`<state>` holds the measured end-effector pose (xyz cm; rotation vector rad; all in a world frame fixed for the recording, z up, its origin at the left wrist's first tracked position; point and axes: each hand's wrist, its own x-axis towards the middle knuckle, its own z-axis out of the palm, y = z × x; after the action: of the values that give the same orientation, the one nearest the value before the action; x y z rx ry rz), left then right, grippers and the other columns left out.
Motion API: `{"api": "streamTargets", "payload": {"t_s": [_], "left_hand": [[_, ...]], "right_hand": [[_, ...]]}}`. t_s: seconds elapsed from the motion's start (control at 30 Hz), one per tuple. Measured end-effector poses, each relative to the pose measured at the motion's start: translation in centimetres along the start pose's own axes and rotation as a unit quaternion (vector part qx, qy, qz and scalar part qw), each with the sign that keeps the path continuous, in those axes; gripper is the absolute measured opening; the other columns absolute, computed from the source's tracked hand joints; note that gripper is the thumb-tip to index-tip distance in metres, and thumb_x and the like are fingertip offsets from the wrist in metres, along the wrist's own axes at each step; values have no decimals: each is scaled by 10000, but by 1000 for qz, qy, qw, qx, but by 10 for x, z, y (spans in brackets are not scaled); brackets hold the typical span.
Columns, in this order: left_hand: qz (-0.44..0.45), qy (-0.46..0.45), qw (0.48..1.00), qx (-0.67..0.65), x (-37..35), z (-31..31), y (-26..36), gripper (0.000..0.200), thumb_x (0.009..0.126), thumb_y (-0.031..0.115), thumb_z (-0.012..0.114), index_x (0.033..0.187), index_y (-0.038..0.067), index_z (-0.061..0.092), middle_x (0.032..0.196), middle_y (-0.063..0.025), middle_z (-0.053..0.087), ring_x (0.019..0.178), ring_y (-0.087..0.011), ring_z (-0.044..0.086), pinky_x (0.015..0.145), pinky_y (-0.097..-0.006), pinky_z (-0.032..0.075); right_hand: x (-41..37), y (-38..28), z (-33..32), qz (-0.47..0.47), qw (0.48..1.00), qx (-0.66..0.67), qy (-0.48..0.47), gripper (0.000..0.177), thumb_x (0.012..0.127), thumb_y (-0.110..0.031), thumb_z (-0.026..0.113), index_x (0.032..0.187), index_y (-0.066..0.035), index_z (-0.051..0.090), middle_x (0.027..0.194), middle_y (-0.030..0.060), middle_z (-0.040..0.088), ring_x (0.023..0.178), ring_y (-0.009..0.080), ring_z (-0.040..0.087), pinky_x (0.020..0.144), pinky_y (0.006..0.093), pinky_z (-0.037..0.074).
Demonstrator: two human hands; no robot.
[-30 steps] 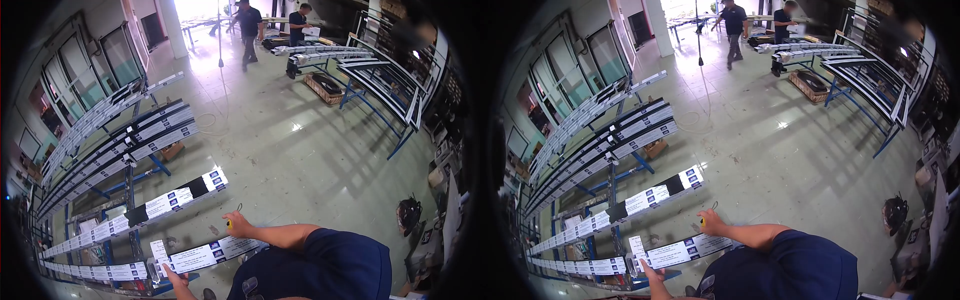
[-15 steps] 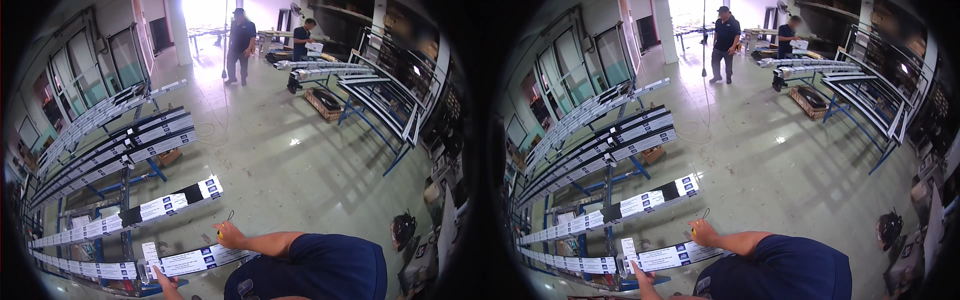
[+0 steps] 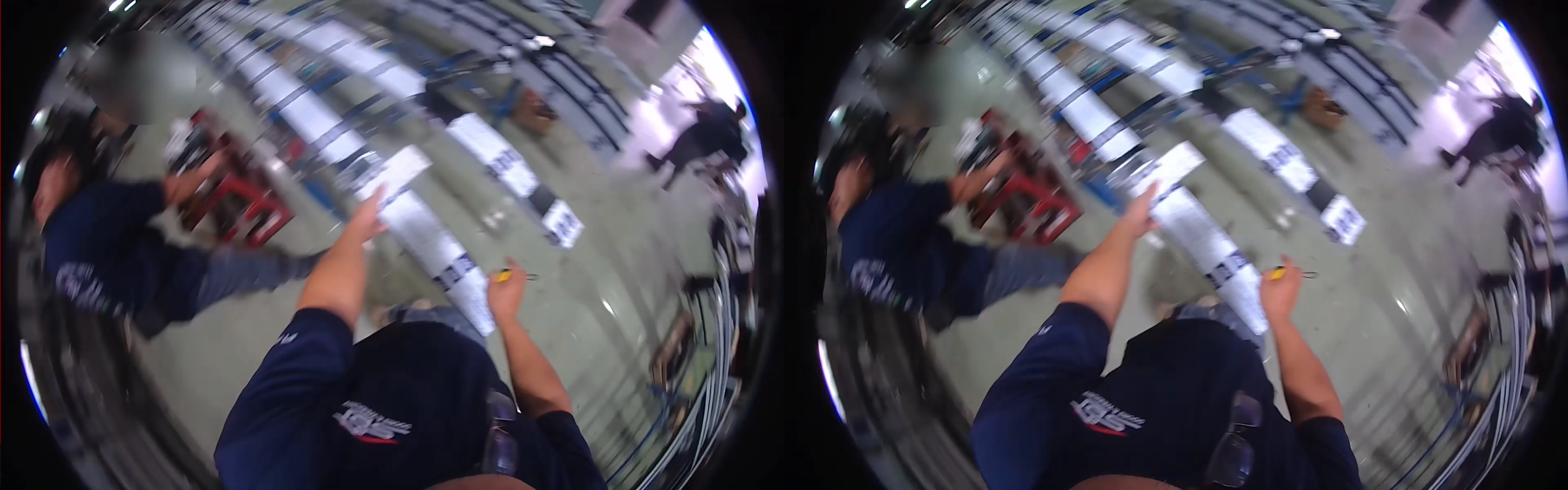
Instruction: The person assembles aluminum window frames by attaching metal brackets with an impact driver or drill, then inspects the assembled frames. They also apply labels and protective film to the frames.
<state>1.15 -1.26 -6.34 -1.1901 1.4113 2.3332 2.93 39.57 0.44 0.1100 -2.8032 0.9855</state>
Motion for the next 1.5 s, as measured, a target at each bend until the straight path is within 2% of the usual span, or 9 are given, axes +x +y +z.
{"api": "streamTargets", "payload": {"t_s": [0.03,0.07,0.13,0.27,0.6,0.67,0.8,1.17,1.5], "left_hand": [[-5,12,1000,-5,-9,10,7,813,840,705,669,1452,195,507,1350,-59,610,1220,-268,566,991,-482,472],[13,31,999,-22,-26,20,10,735,842,688,682,1355,174,572,1175,-56,697,1013,-243,673,917,-454,518],[12,49,999,-15,-42,31,19,661,841,678,693,1237,152,638,1019,-29,726,800,-195,694,761,-405,553],[10,106,993,51,-37,33,24,527,895,683,622,1022,178,702,845,17,733,650,-123,673,601,-307,555],[10,96,995,35,-70,44,40,536,894,682,621,1019,168,707,843,19,716,618,-103,625,598,-309,540],[5,84,996,9,-64,41,39,503,886,606,696,1087,145,699,908,1,738,667,-132,684,569,-332,540],[4,89,996,3,-52,38,33,505,879,605,705,1081,142,697,899,-1,735,660,-128,678,562,-331,534],[10,110,993,26,-41,36,29,559,841,659,704,981,118,709,812,-12,691,576,-137,554,577,-358,501],[-6,124,992,38,-47,38,32,599,824,675,711,1042,117,704,865,-21,711,707,-160,647,609,-365,516]], "right_hand": [[2,-2,-2,1,1000,0,-14,493,800,-127,710,1275,-53,600,1116,224,590,1067,404,574,940,470,470],[0,-6,-6,4,1000,-5,-19,493,810,-136,707,1283,-55,597,1133,224,584,1075,407,572,945,466,470],[3,-21,-17,56,996,-25,-58,484,837,-150,696,1301,-57,592,1164,223,579,1099,408,569,961,458,468],[4,-22,-10,61,996,5,-62,484,860,-165,685,1323,-63,587,1207,223,564,1126,402,567,981,452,465],[6,-33,-19,106,990,-22,-91,445,888,-193,665,1310,-65,602,1254,196,553,1146,370,583,989,439,473],[6,-28,-16,89,992,-20,-84,435,887,-193,662,1299,-62,610,1246,195,555,1136,372,586,983,438,476],[6,-27,-15,92,992,-20,-82,430,886,-192,661,1294,-63,613,1230,193,559,1124,370,589,976,438,477],[7,-30,-15,89,992,-22,-85,429,885,-190,663,1296,-75,615,1210,191,568,1100,365,596,956,427,484],[7,-34,-18,107,990,-19,-90,427,890,-181,663,1298,-66,612,1215,199,565,1092,364,598,965,424,477]]}}
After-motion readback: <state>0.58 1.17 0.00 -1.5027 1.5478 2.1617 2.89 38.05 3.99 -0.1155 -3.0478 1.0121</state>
